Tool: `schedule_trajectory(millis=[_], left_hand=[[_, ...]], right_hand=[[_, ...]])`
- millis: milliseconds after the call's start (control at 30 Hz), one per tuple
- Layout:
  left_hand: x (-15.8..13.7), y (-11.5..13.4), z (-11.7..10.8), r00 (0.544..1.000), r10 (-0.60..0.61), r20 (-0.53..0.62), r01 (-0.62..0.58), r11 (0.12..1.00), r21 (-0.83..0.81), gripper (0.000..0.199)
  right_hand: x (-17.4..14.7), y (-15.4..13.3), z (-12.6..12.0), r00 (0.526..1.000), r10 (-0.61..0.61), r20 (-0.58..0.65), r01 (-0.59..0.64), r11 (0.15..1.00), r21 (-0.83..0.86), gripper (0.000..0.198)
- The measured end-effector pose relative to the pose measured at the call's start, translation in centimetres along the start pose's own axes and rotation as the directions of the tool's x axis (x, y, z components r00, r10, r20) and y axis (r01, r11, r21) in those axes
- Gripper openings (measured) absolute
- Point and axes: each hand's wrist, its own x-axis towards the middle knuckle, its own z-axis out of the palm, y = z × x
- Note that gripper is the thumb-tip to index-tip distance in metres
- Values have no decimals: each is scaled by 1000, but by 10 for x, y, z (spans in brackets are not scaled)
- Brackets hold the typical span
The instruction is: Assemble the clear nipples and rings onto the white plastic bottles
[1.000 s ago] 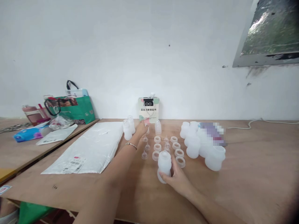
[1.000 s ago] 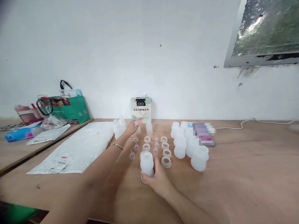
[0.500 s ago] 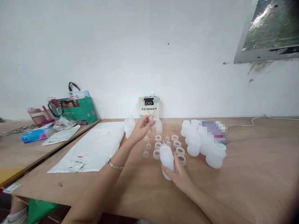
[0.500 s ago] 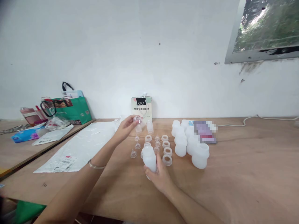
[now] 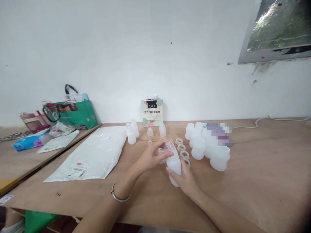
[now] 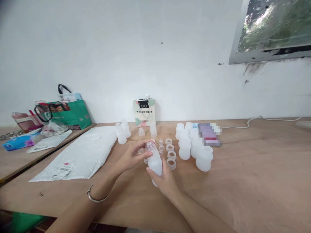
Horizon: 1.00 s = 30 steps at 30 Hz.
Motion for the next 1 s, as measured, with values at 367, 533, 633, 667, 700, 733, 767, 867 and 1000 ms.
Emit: schedule_trajectory(millis=[367,533,633,667,700,733,767,867,1000], left_hand=[[-5,5,6,999,-9,-46,8,1000,-25,37],[-17,8,23,996,-91,14,92,982,-164,67],[-27,7,33,991,-130,-8,127,978,-163,46],[-29,6,32,989,-135,-54,125,979,-163,40],[-31,5,28,985,-137,-104,118,978,-171,37],[-31,3,19,980,-136,-148,108,978,-180,38],[-31,-1,7,971,-138,-195,101,977,-189,39],[-30,-25,-45,903,-158,-401,130,987,-96,43],[-35,-77,-108,743,-228,-630,365,926,95,48]], right_hand=[[2,-7,-1,999,-45,-9,46,997,56,48],[5,3,3,995,-59,-78,68,991,114,41],[4,7,5,996,-69,-47,75,989,124,48],[3,7,6,996,-78,-31,82,988,131,53],[2,8,6,996,-92,-13,93,986,141,57],[2,8,6,994,-109,1,108,982,152,59],[1,8,6,992,-124,10,120,980,161,58],[0,8,3,991,-135,-6,134,979,153,46],[2,7,0,987,-144,-65,152,977,146,29]])
